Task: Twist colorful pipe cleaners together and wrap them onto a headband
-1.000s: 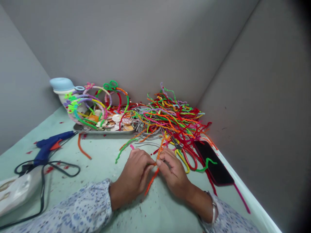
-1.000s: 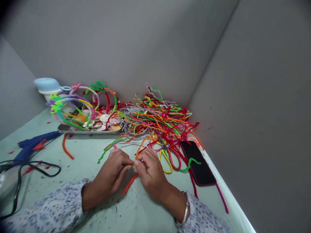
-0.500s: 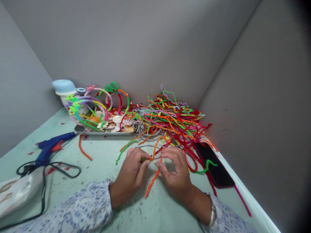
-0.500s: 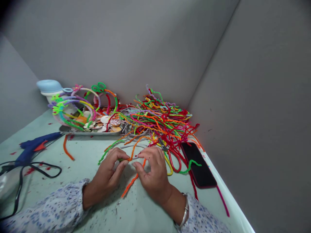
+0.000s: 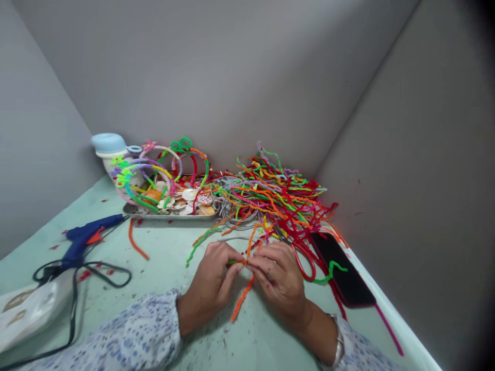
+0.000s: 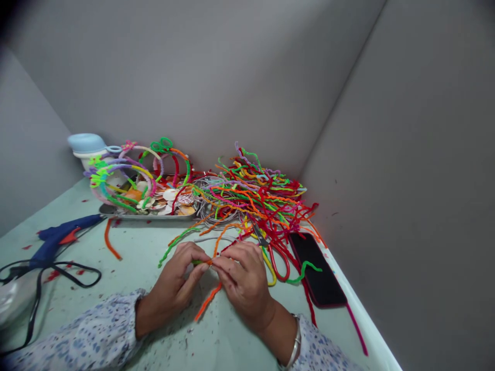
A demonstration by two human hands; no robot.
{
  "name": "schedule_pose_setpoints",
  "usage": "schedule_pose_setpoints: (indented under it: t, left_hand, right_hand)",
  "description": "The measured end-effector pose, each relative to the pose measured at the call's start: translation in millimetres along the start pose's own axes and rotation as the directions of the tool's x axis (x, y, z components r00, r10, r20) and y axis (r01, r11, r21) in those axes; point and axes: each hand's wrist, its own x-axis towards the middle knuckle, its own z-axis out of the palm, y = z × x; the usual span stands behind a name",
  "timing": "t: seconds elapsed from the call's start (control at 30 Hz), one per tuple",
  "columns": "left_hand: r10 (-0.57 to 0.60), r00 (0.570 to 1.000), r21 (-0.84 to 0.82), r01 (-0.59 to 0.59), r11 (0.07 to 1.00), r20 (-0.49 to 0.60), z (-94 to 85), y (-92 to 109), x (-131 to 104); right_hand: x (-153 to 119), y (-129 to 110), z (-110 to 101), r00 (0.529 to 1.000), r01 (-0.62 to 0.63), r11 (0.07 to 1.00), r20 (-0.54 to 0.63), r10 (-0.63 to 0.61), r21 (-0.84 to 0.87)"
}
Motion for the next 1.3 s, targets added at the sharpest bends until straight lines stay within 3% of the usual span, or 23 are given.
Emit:
schedule_pose_setpoints:
  t: [0.67,1.3]
  left_hand:
    - [0.026,0.999,0.016,-0.027,1.000,0.034,1.7,-6.6,-0.6]
    - [0.096,0.993,0.074,-0.101,0.992,0.067,4.3,-9.7,-1.3]
  right_hand:
    - [1.2,0.7,0.0,0.999,-0.005,1.000,0.052,0.006,-0.007]
    - [-3.5,1.0,4.4,0.952,-0.205,0.973,0.255,0.173,0.106]
